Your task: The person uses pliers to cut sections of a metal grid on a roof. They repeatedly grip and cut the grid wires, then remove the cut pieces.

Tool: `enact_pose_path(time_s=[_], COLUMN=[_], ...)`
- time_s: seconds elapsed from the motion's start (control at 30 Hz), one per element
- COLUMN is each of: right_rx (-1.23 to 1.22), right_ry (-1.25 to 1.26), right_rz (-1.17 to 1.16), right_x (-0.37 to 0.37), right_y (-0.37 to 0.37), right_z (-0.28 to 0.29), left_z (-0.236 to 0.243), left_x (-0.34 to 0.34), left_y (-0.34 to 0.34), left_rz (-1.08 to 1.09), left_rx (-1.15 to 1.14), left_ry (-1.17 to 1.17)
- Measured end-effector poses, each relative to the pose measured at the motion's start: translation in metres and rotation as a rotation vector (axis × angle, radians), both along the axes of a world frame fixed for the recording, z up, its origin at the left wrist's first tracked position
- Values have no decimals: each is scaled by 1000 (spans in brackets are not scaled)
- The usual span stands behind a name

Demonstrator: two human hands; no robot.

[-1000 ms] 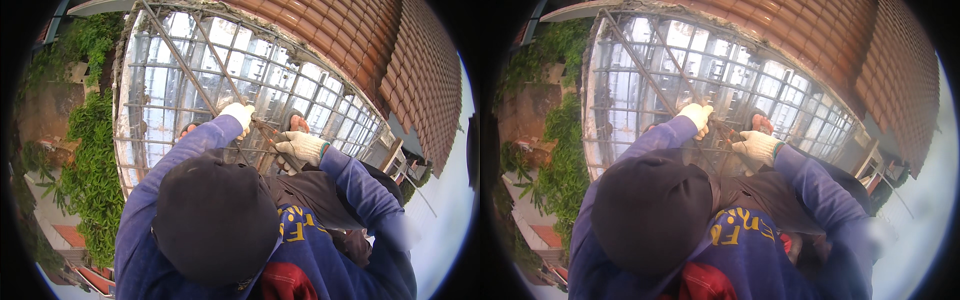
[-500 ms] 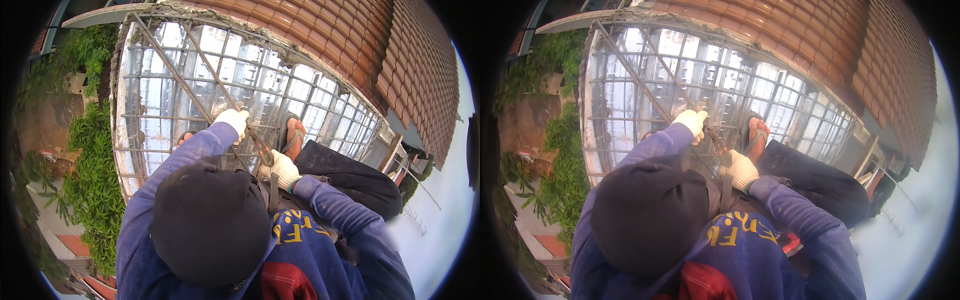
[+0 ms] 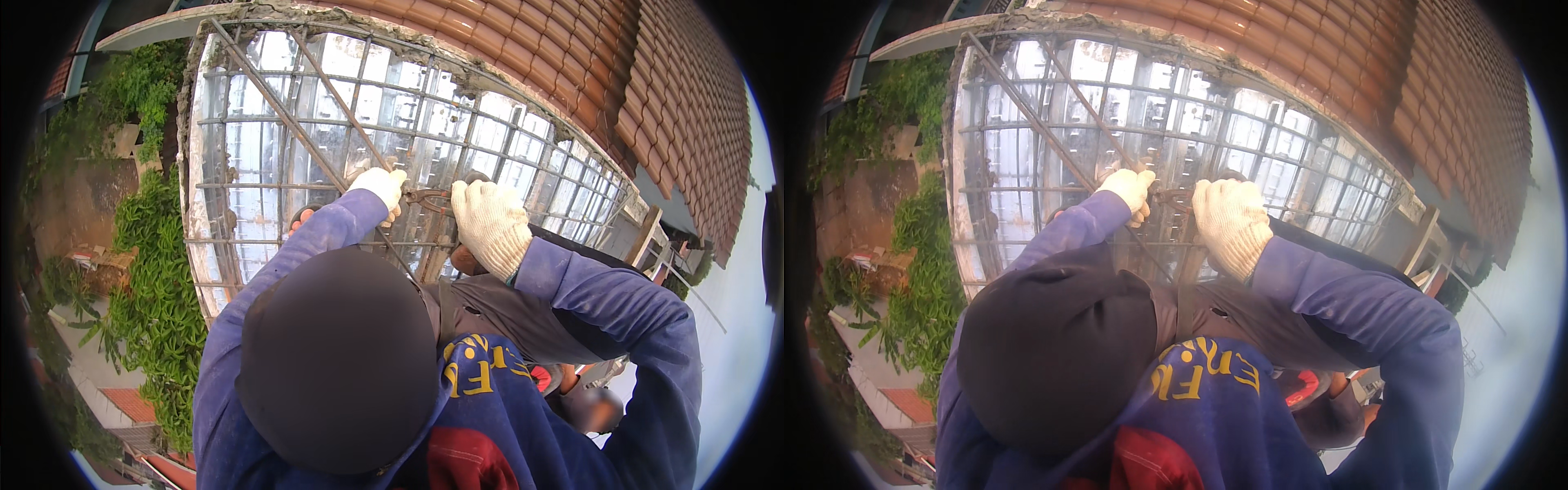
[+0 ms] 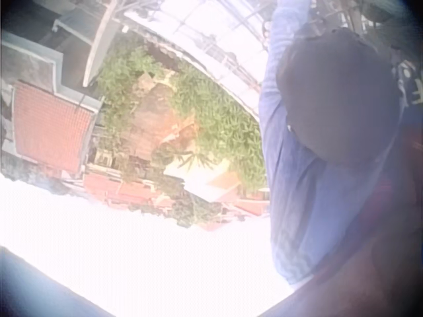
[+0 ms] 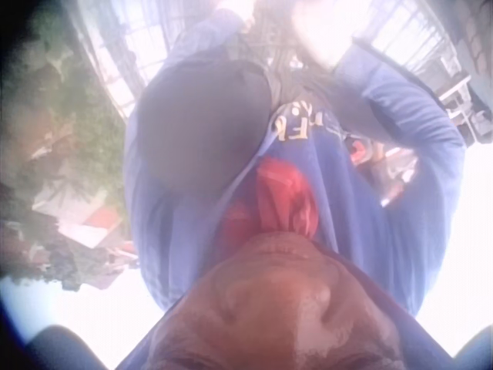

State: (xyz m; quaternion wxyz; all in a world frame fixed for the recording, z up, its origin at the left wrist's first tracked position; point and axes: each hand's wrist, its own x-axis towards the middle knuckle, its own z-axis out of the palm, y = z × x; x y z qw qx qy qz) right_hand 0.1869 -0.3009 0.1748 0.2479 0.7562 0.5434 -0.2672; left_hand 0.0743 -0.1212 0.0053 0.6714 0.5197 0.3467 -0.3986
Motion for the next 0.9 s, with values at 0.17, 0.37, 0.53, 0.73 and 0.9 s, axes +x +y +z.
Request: enact_pose_path(time_s=[0.17,0.37,0.53,0.73,0.9], right_rx=[-244,-581,-589,-667,-552], right_ry=[606,608,412,907,1071], right_rz=[-833,-900,-481,-1337,-1789], right_x=[18,37,50,31,12], right_y=[-7,-1,34,39,7], right_z=[-16,-17,-28,3,14], left_z=[10,11,6,9,9], left_x=[6,6,4,6,7], left_y=[5,5,5,3,7], left_rz=[39,99,61,66,73], left_rx=[-39,-82,-42,-40,-91], left_ry=[99,131,110,130,142])
